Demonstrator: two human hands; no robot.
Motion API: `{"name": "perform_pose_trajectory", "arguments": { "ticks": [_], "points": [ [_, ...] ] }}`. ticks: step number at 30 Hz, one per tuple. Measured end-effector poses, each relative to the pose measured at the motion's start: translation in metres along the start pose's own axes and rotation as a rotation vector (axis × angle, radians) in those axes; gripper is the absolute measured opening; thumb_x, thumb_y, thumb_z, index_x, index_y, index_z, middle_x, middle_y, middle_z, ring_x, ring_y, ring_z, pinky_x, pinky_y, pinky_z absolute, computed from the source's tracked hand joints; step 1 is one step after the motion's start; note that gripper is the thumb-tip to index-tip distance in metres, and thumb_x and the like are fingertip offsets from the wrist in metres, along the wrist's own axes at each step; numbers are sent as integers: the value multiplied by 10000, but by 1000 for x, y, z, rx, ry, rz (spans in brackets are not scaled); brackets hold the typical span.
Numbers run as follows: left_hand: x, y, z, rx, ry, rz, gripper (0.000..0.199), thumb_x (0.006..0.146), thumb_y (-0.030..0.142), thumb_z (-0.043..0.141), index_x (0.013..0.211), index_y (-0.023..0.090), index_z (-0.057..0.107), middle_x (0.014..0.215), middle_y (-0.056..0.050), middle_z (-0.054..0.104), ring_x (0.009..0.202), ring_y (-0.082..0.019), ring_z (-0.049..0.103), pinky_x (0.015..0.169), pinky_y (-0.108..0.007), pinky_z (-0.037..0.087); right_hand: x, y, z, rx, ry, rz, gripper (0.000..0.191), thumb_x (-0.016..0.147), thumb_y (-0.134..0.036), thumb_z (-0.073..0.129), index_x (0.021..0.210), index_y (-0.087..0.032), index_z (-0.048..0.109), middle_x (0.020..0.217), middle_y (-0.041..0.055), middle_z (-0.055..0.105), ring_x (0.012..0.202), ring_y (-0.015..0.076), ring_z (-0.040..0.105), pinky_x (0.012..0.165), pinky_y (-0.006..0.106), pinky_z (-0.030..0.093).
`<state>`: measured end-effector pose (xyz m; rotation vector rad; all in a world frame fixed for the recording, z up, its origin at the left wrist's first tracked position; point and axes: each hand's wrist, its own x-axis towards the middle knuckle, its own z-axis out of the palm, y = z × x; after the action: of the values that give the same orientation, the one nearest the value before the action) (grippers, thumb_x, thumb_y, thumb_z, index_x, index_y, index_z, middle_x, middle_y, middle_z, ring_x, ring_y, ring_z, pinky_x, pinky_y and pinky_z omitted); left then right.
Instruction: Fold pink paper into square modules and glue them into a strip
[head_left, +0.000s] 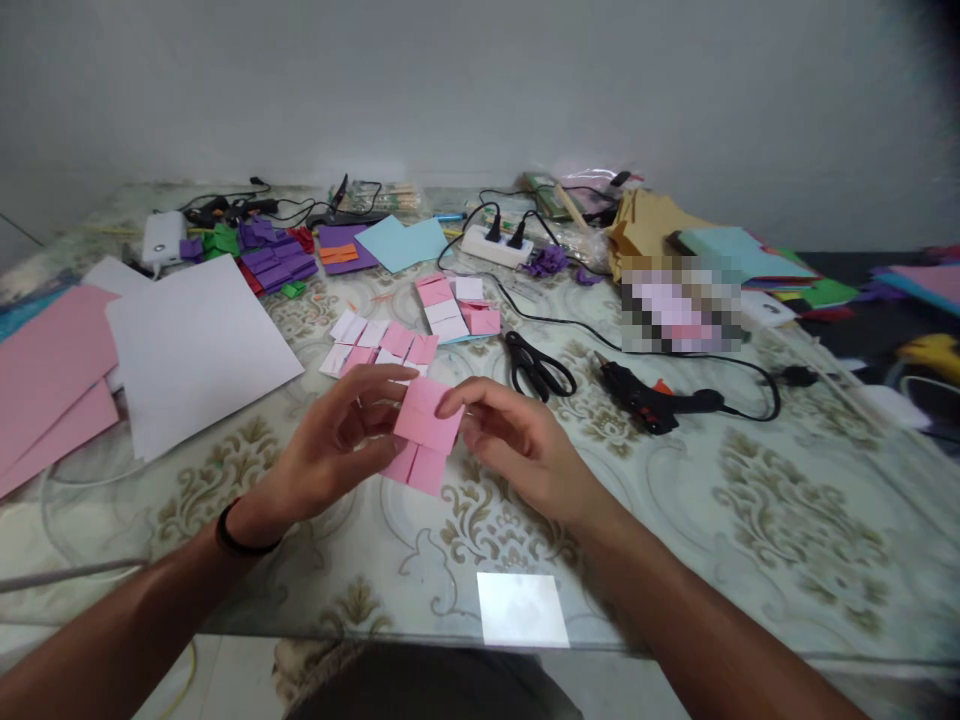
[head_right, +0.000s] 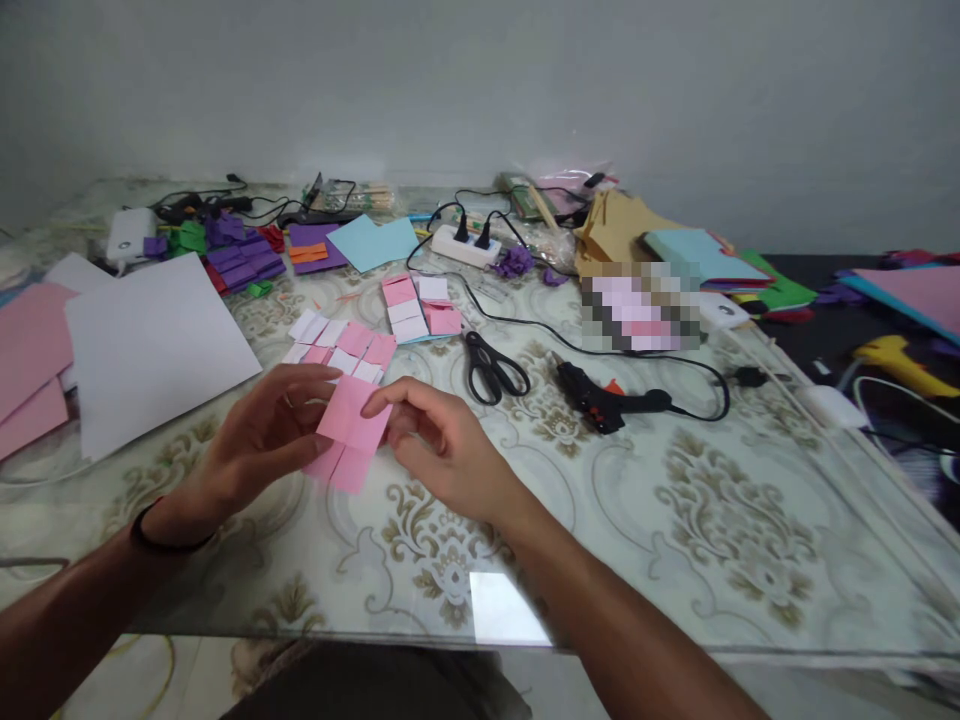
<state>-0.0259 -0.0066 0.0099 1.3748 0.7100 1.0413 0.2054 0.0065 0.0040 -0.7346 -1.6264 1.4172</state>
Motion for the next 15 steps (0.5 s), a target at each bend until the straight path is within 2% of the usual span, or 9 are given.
{"name": "perform_pose_trajectory", "arguments": {
  "ticks": [2, 4, 6, 9, 12, 15],
  "points": [
    [-1, 2, -1, 123, -12, -9, 437, 933, 150, 710, 1348, 261, 633, 1212, -82, 731, 1072, -197, 721, 894, -291, 585, -1, 1, -1, 85, -49, 20, 271, 885, -122, 613, 1124, -237, 668, 964, 14, 618, 784, 141, 577, 681, 265, 467],
    [-1, 1, -3, 236, 16, -21, 385, 938, 168, 703, 1317, 229, 679, 1168, -86, 763, 1058, -200, 732, 885, -279, 589, 0, 4, -1, 130, -77, 37, 315, 879, -113, 625, 1160, -253, 651, 1020, 23, 627, 855, 157, 611, 733, 279, 504],
    [-1, -1, -4, 323, 61, -12, 318, 951, 208, 690, 1268, 207, 724, 1136, -89, 787, 1038, -202, 743, 872, -273, 592, 3, 6, -1, 70, -68, 33, 330, 880, -114, 653, 1173, -266, 648, 1089, 34, 633, 950, 174, 630, 827, 311, 537],
    [3, -5, -4, 457, 138, -12, 255, 963, 294, 694, 1185, 201, 779, 1084, -86, 817, 973, -196, 766, 838, -266, 597, 9, 8, -1, -193, 29, -53, 238, 882, -149, 706, 1095, -255, 702, 1133, 54, 631, 1058, 202, 633, 926, 350, 543],
    [6, -7, -4, 647, 150, 20, 181, 962, 317, 701, 1040, 212, 828, 1002, -69, 830, 905, -190, 767, 789, -267, 594, 10, 8, -3, -509, 123, -149, 60, 916, -173, 709, 941, -215, 744, 1035, 64, 648, 980, 203, 653, 864, 341, 545],
    [5, -10, -6, 797, 72, 171, 120, 939, 248, 724, 963, 213, 836, 1009, -80, 816, 967, -206, 754, 846, -299, 587, 4, 11, -4, -719, 34, -178, 94, 954, -145, 668, 924, -182, 749, 938, 58, 695, 868, 187, 678, 798, 319, 540]
  ]
}}
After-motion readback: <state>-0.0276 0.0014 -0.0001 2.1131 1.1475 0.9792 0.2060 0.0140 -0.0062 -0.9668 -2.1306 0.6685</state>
